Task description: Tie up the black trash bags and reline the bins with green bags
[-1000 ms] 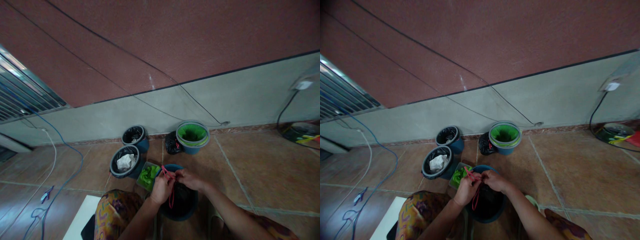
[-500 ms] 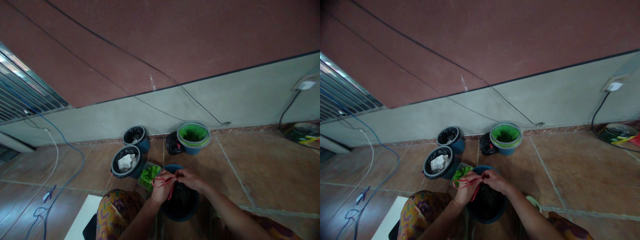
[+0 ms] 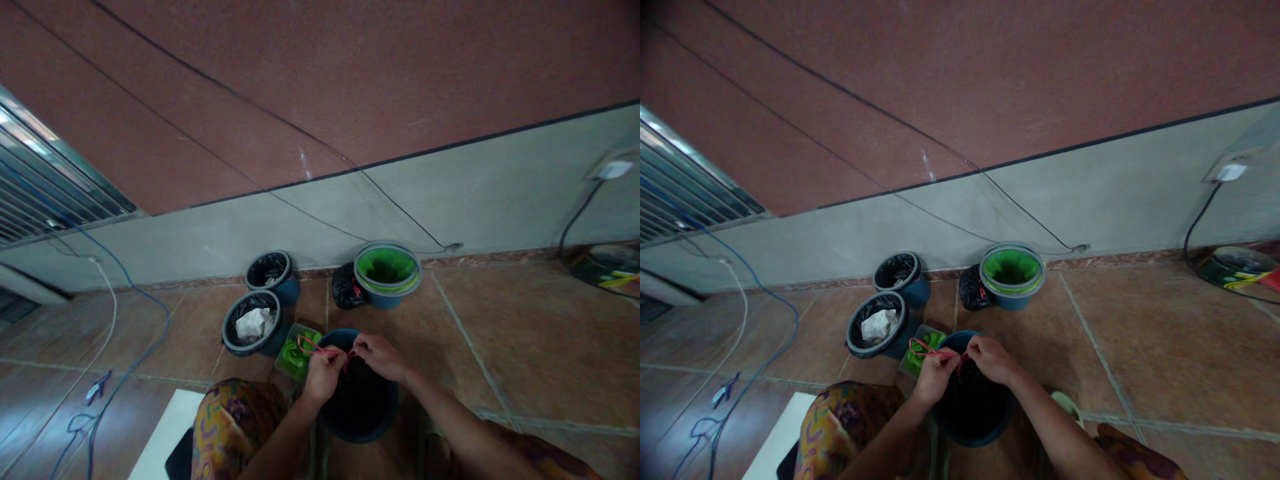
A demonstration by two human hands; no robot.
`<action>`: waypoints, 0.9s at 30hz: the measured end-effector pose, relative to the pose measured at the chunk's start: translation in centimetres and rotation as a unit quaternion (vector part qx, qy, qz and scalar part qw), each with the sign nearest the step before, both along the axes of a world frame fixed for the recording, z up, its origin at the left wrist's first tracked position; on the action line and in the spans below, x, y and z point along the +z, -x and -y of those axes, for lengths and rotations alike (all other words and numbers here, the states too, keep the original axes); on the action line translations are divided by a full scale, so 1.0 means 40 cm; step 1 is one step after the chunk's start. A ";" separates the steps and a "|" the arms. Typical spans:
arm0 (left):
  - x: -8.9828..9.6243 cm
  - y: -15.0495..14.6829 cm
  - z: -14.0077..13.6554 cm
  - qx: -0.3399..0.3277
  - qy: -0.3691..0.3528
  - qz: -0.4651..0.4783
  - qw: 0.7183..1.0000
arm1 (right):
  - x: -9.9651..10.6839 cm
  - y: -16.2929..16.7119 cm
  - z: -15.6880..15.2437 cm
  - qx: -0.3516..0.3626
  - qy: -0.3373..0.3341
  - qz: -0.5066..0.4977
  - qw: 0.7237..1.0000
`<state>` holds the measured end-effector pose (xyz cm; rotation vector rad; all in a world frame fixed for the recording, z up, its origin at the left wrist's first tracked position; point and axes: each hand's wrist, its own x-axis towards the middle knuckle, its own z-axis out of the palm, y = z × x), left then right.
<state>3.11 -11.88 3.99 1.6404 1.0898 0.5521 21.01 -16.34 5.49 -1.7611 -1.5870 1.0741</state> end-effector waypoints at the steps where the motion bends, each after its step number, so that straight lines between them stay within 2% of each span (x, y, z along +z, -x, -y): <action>1: -0.001 0.001 -0.001 0.002 0.005 0.001 1.000 | 0.000 -0.001 -0.002 -0.003 0.015 -0.034 0.999; 3: -0.005 0.003 0.000 0.010 0.014 0.004 1.000 | -0.002 -0.002 -0.003 -0.005 0.034 -0.063 0.997; 4: -0.007 0.005 0.002 0.012 0.015 0.003 1.000 | -0.004 -0.003 -0.002 -0.005 0.034 -0.047 0.998; 7: -0.017 0.008 0.011 0.005 0.001 -0.026 1.000 | -0.014 -0.001 0.008 0.009 0.007 0.109 0.994; 10: -0.021 0.010 0.019 -0.005 -0.027 -0.072 0.997 | -0.029 0.005 0.023 0.043 -0.015 0.247 0.968; 12: -0.018 0.012 0.020 -0.008 -0.048 -0.094 0.994 | -0.039 0.005 0.029 0.055 -0.016 0.274 0.960; 16: -0.010 0.017 0.011 0.000 -0.062 -0.112 0.992 | -0.053 -0.005 0.022 0.043 -0.015 0.266 0.963; 19: -0.014 0.019 0.000 0.014 -0.038 -0.081 0.996 | -0.057 -0.008 0.005 0.011 -0.020 0.203 0.979; 21: -0.019 0.017 -0.004 0.033 -0.001 -0.034 0.999 | -0.055 0.000 -0.006 -0.028 -0.010 0.114 0.993; 23: -0.021 0.011 -0.004 0.071 0.070 0.027 0.995 | -0.049 0.011 -0.011 -0.076 0.025 -0.011 0.997; 27: -0.002 -0.001 0.005 0.155 0.210 0.158 0.952 | -0.025 0.029 -0.009 -0.132 0.065 -0.254 0.956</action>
